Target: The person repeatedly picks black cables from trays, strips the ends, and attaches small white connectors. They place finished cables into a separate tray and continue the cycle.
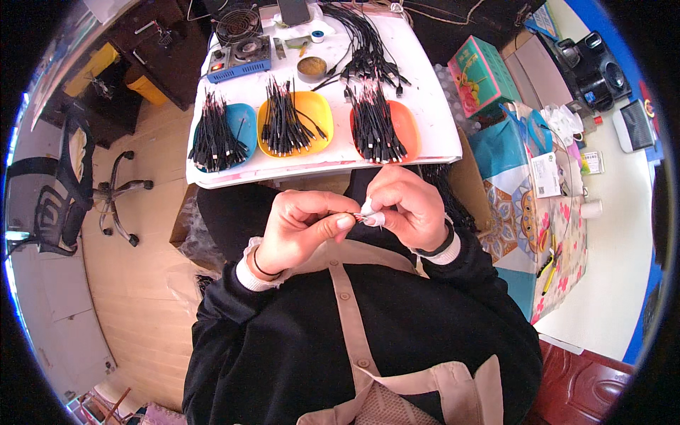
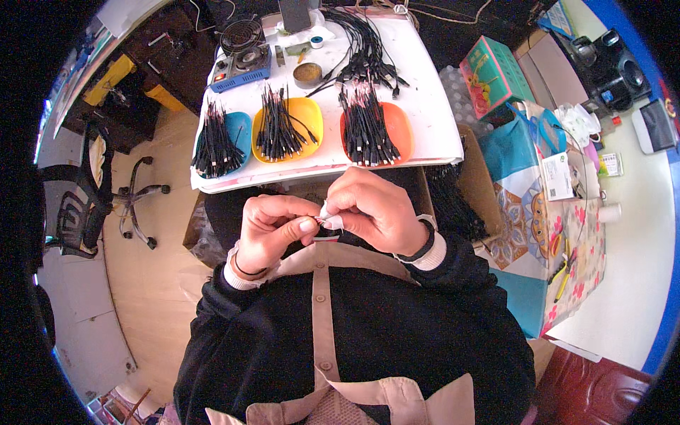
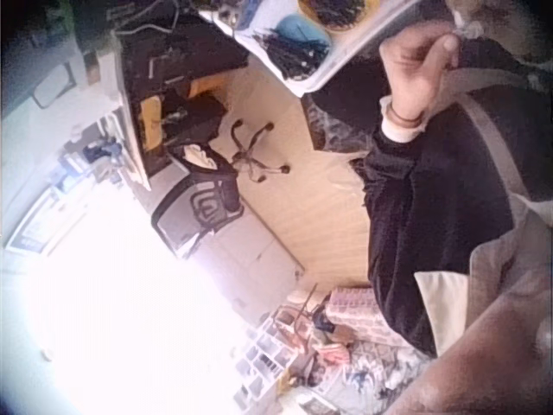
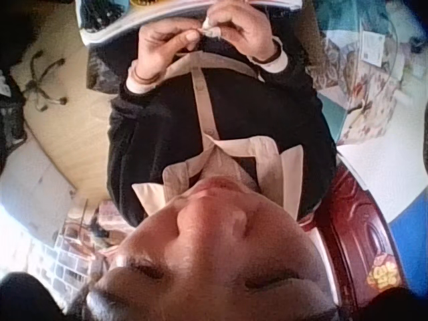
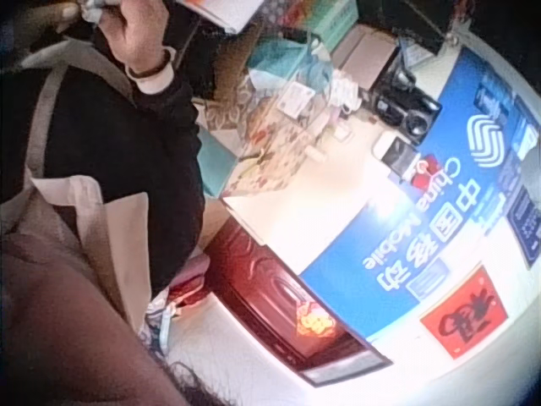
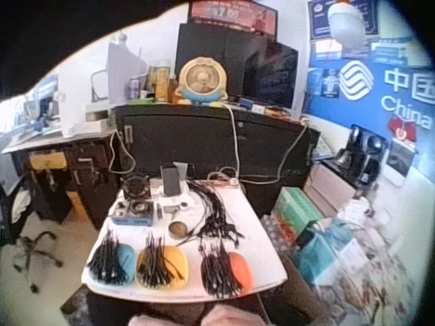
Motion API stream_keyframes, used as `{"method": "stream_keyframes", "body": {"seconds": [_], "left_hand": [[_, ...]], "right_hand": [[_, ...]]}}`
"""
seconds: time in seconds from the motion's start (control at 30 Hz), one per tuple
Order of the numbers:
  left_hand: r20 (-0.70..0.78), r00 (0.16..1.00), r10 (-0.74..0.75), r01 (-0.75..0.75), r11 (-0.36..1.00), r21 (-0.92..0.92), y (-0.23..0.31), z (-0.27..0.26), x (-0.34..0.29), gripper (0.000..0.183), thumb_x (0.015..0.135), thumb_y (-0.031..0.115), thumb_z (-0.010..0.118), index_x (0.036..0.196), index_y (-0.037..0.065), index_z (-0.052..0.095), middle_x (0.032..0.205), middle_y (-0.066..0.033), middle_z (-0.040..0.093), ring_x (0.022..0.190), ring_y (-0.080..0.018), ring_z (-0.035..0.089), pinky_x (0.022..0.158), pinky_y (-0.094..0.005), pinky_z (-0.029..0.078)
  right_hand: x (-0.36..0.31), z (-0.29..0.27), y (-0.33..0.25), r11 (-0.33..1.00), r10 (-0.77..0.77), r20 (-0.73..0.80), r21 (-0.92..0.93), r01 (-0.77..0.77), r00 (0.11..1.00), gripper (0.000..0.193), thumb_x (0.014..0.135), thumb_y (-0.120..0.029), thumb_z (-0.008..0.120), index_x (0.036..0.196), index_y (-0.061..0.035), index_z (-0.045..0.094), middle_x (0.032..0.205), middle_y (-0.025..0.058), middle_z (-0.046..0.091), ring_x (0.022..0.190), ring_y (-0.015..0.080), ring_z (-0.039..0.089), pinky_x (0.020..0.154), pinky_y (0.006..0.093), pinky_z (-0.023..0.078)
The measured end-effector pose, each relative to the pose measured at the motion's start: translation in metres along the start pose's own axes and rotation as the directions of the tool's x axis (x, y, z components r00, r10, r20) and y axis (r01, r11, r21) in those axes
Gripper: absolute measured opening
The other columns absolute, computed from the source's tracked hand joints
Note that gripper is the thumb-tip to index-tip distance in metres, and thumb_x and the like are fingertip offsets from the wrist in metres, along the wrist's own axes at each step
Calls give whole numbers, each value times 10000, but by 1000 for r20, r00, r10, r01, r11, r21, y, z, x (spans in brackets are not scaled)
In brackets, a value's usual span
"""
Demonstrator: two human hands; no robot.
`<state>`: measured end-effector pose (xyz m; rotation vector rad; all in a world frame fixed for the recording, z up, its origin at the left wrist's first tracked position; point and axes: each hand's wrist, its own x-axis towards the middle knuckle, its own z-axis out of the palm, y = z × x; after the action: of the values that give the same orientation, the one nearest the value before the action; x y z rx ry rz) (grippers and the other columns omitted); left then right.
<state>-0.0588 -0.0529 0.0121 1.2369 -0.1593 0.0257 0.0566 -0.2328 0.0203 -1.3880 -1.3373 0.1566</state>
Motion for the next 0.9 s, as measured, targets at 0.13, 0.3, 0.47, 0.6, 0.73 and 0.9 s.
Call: {"method": "stream_keyframes", "body": {"seconds": [0.13,0.3,0.47,0.6,0.73,0.9], "left_hand": [[-16,998,-64,62,993,-98,4,-9,14,148,891,24,629,1019,-42,662,758,-24,608,662,-60,521,583,-198,410],[-22,989,-147,144,983,-111,23,-17,41,121,912,46,604,993,-26,656,725,-17,613,641,-50,530,572,-184,400],[-252,968,-2,75,957,280,68,-37,78,114,909,25,594,999,-39,622,813,-75,679,721,-91,627,664,-217,480],[-57,931,360,-68,324,944,58,-83,154,69,860,34,628,896,-16,661,751,-107,662,659,-163,645,621,-252,484],[264,949,174,-241,-140,960,16,-135,215,112,783,39,581,884,31,626,766,-150,612,739,-338,604,666,-405,486],[262,965,29,-252,-191,949,-24,-175,242,135,753,32,562,872,32,627,751,-139,588,765,-327,602,690,-404,487]], "right_hand": [[14,0,9,998,59,-50,37,-57,997,140,812,-38,692,918,-31,600,861,46,579,701,122,522,607,245,430],[27,-8,29,991,99,-79,94,-92,992,158,820,-43,690,939,-23,589,892,53,569,677,120,498,606,228,419],[23,-19,55,877,335,-182,418,-236,925,395,949,-305,570,1134,30,470,993,91,538,831,114,534,719,231,425],[11,-20,76,841,435,-196,437,-319,879,305,953,-216,563,1120,35,518,861,68,606,757,94,571,696,231,473],[-4,-21,85,816,503,-80,372,-443,860,252,950,-170,538,1104,28,548,891,57,619,761,83,585,684,225,481],[-10,-29,89,811,548,-27,262,-523,836,185,901,-97,556,1058,-4,585,896,79,629,714,131,598,652,250,479]]}}
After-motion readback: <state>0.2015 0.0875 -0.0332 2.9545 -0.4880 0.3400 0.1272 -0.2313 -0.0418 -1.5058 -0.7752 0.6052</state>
